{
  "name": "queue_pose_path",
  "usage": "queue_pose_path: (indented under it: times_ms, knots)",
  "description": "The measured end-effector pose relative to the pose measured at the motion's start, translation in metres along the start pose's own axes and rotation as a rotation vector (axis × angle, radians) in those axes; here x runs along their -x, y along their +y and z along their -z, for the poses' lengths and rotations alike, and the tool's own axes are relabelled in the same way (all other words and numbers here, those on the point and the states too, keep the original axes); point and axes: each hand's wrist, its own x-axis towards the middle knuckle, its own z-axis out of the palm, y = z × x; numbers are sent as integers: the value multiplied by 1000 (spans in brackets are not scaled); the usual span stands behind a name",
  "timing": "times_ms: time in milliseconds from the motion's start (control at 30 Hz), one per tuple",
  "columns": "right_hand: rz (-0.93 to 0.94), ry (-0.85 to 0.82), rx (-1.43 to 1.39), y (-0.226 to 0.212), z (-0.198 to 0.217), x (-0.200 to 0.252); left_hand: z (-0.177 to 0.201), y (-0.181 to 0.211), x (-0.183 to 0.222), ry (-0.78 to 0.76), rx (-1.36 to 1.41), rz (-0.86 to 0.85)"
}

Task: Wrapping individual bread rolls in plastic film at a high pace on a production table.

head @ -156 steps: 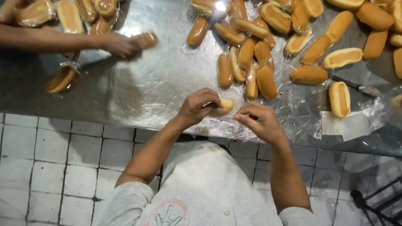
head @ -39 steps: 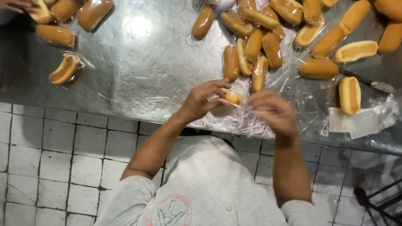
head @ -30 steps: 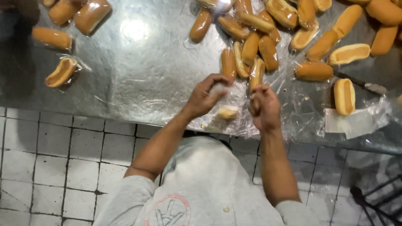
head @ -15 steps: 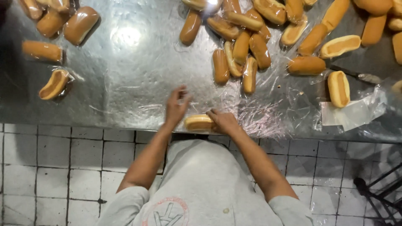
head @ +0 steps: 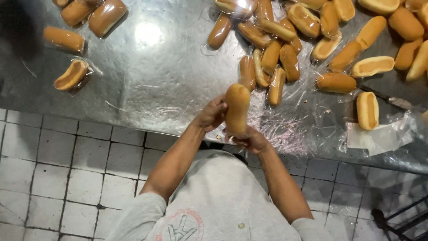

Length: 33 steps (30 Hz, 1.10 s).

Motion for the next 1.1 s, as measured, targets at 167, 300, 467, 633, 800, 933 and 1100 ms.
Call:
queue_pose_path:
  times_ms: [167, 300, 467, 633, 800, 933, 1100]
  knots:
    - [543, 574, 1222, -52, -80, 47, -36, 34, 0, -30, -277, 27]
    - [876, 426, 1189, -68, -125, 21, -40, 30, 0, -71, -423, 94]
    - [1110, 430, 1232, -57, -103, 21, -117, 54, -1, -110, -515, -216]
    - [1111, 517, 1131, -56, -104, 21, -107, 58, -15, -17, -602, -297]
    - [996, 837, 1151, -67, -87, -12, -84, 62, -38, 440, -865, -102]
    - [946, 966, 921, -61, -78, -36, -42, 58, -50, 586, -1037, -54]
    - [485, 1111, 555, 3, 7, -43, 59, -18, 20, 753, -1081, 344]
